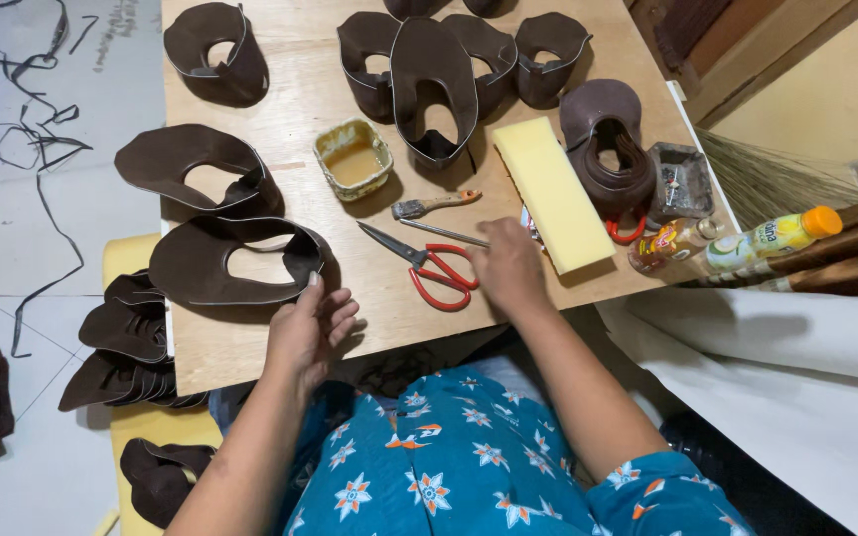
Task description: The person assembles brown shoe-like components by folding and pressing edges together, then uses scissors to trim a yellow foam sheet into strips. The person handles multiple shoe parts and foam pieces on a wooden table.
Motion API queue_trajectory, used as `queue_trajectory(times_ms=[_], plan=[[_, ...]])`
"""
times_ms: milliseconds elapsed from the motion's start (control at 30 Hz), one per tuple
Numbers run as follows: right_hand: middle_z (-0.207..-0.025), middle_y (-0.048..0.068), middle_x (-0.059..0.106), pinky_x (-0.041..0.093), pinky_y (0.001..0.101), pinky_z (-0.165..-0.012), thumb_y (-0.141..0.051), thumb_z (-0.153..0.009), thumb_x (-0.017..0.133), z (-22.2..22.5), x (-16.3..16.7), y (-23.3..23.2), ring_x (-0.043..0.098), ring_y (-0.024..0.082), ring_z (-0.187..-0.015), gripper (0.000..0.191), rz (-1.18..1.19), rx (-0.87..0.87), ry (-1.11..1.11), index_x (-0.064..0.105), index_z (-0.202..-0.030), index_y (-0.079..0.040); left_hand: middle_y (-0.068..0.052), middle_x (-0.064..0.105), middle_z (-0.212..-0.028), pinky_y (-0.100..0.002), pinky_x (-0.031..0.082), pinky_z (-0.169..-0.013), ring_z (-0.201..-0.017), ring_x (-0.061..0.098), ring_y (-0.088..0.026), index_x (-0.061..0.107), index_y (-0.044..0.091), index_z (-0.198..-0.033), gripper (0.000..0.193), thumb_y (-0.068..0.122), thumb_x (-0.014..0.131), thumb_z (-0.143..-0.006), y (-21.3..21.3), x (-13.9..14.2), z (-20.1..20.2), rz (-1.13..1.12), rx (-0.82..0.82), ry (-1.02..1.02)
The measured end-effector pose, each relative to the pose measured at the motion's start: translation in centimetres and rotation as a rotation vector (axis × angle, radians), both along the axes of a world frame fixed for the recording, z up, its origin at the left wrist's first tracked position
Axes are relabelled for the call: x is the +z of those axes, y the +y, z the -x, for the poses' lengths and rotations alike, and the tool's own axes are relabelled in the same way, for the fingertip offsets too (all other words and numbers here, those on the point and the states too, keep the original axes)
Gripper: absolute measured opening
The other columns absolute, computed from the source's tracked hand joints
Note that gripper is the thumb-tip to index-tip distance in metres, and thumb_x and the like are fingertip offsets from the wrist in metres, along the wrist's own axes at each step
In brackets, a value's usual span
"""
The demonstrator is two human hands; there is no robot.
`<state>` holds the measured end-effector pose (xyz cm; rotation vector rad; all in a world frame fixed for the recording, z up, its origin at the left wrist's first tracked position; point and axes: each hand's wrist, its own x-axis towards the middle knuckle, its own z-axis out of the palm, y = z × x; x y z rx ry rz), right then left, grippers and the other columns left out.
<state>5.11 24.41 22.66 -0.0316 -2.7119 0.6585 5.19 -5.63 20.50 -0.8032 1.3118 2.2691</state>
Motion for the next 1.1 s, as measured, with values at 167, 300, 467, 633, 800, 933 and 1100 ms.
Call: queue_trajectory(times_ms=[167,300,467,633,800,933,1100], plan=[[-0.13,0.017,0.055,0.037,0.0495,-0.102,-0.027,-0.068,0.087,-0.5,1.4,7.0,0.048,0.036,-0.124,0.069,-0.245,-0.392,-0.136,0.061,-0.128,-0.003,-0.016,0.071,-0.112,-0.03,0.06,-0.076,-0.096,0.072,-0.023,0.057,0.0,-0.113,0.034,0.031,0.059,-0.1,-1.1,0.9,-1.3,0.004,-0.018,0.015],[-0.127,0.02,0.059,0.043,0.049,-0.099,-0.023,-0.075,0.081,-1.1,0.5,9.8,0.054,0.04,-0.118,0.062,-0.202,-0.361,-0.18,0.061,-0.13,-0.001,-0.016,0.072,-0.111,-0.031,0.06,-0.079,-0.095,0.072,-0.022,0.057,0.0,-0.11,0.028,0.027,0.061,-0.1,-1.2,1.4,-1.4,0.0,-0.047,0.002],[-0.12,0.018,0.069,0.052,0.0454,-0.098,-0.012,-0.098,0.067,-1.5,0.7,11.4,0.067,0.039,-0.109,0.031,-0.075,-0.386,0.237,0.066,-0.128,-0.004,-0.016,0.071,-0.108,-0.034,0.06,-0.08,-0.092,0.072,-0.022,0.056,0.003,-0.119,0.03,0.019,0.064,-0.096,0.0,2.9,-1.9,0.033,-0.204,0.126],[-0.109,0.009,0.071,0.054,0.031,-0.087,-0.012,-0.101,0.065,-3.5,2.3,6.3,0.065,0.017,-0.094,0.028,0.696,-0.077,0.225,0.063,-0.126,-0.001,-0.004,0.073,-0.112,-0.031,0.061,-0.079,-0.091,0.073,-0.016,0.053,0.005,-0.132,0.049,0.023,0.066,-0.088,1.9,4.6,-2.3,0.008,-0.435,0.281],[-0.118,0.006,0.072,0.053,0.0281,-0.094,-0.013,-0.098,0.063,-4.3,1.9,-1.5,0.067,0.012,-0.105,0.036,1.152,0.329,-0.378,0.064,-0.131,0.0,-0.011,0.077,-0.091,-0.027,0.053,-0.065,-0.073,0.067,-0.014,0.072,-0.005,-0.11,0.042,0.032,0.071,-0.092,2.8,3.9,-3.2,0.068,-0.61,0.397],[-0.119,0.01,0.073,0.054,0.0301,-0.093,-0.025,-0.096,0.066,-2.7,1.3,-2.0,0.071,0.02,-0.104,0.038,0.662,0.112,-0.373,0.066,-0.129,-0.006,-0.015,0.072,-0.083,-0.028,0.048,-0.059,-0.066,0.062,-0.016,0.073,-0.01,-0.098,0.046,0.036,0.071,-0.097,2.8,2.6,-3.9,0.273,-0.369,0.201],[-0.109,0.017,0.068,0.05,0.0442,-0.093,-0.03,-0.08,0.08,-1.0,0.6,-2.0,0.063,0.035,-0.11,0.043,-0.021,0.143,-0.336,0.07,-0.112,-0.004,-0.018,0.075,-0.088,-0.026,0.059,-0.066,-0.073,0.071,-0.017,0.071,-0.005,-0.102,0.039,0.033,0.061,-0.098,2.8,1.5,-3.8,0.164,-0.096,0.257]])
